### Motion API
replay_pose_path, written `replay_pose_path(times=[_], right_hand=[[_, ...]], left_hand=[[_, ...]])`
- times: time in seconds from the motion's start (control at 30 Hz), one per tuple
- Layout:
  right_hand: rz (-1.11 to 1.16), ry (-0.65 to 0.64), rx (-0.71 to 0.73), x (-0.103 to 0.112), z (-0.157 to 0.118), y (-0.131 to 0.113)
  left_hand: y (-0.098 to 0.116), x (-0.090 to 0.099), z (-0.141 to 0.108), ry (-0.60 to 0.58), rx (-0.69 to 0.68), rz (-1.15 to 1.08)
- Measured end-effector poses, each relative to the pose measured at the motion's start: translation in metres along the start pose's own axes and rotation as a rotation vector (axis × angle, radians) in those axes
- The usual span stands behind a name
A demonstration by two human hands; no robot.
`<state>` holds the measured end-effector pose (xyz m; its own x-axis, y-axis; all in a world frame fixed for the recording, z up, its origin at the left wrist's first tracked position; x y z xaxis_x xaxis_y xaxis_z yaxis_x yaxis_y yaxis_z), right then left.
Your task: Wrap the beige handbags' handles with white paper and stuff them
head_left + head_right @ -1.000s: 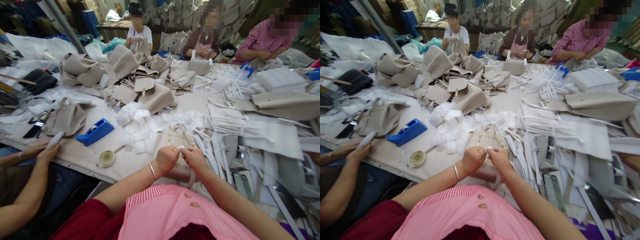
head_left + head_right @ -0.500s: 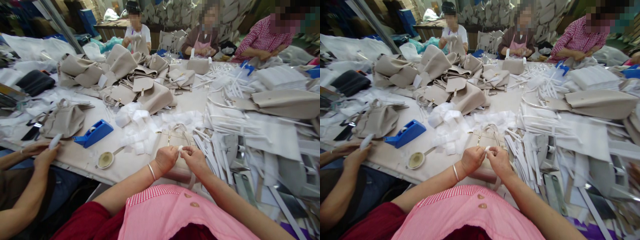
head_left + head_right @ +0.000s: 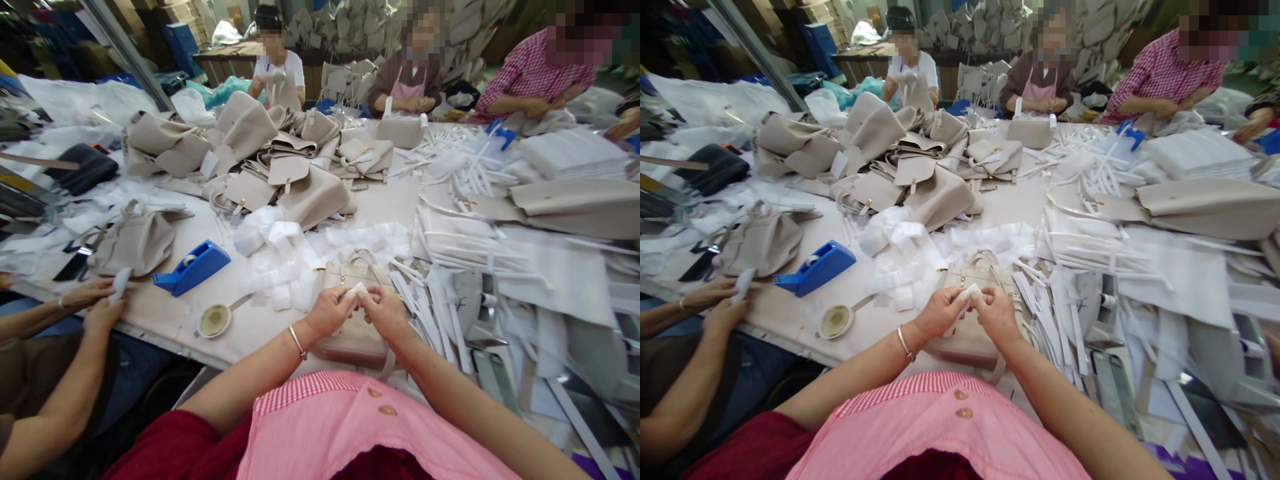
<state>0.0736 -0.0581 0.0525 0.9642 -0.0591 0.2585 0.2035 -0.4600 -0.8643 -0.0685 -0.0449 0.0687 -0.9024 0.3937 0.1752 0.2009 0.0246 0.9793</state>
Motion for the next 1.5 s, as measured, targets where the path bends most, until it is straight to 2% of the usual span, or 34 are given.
replay_pose_path(times=[0.1,0.27,0.37,0.43,0.63,0.83,0.93,1.03,1.13,1.27,1.37,1.5], right_hand=[[0.032,-0.099,0.002,-0.003,0.001,-0.003],[0.065,-0.193,0.253,-0.001,0.006,-0.014],[0.036,-0.252,0.357,0.002,0.008,-0.019],[0.043,-0.293,0.351,0.003,0.009,-0.019],[0.213,-0.454,0.187,-0.007,0.008,-0.012],[0.314,-0.542,0.15,-0.013,0.017,-0.009],[0.312,-0.531,0.149,-0.011,0.022,-0.007],[0.308,-0.534,0.134,-0.008,0.019,-0.006],[0.301,-0.555,0.102,-0.008,0.013,-0.007],[0.215,-0.399,0.105,-0.008,0.013,-0.01],[0.268,-0.365,0.133,-0.006,0.016,-0.008],[0.333,-0.352,0.169,-0.002,0.018,-0.003]], left_hand=[[-0.006,0.004,0.001,-0.028,0.081,-0.221],[-0.013,0.007,0.003,-0.087,0.157,-0.545],[-0.015,0.009,0.003,-0.1,0.211,-0.645],[-0.015,0.011,0.004,-0.099,0.212,-0.648],[-0.014,0.006,0.006,-0.118,0.149,-0.639],[-0.014,0.004,0.005,-0.194,0.237,-0.792],[-0.014,0.006,0.003,-0.238,0.271,-0.844],[-0.017,0.007,0.004,-0.203,0.243,-0.819],[-0.02,0.004,0.006,-0.139,0.188,-0.702],[-0.019,0.005,0.007,-0.081,0.102,-0.431],[-0.015,0.016,0.006,-0.138,0.042,-0.336],[-0.012,0.03,-0.004,-0.288,0.07,-0.222]])
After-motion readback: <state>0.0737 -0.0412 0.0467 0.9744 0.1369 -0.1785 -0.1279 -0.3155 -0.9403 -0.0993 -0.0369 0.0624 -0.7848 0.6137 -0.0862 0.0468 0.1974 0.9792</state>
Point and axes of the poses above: each hand's wrist, its own z-axis towards the middle knuckle, its own x-axis out of the back of the hand, y = z × x, the point moved 4 cm from there along z, towards the middle knuckle, and after that the axes turned 3 degrees about -x, right-handed, at the moved point
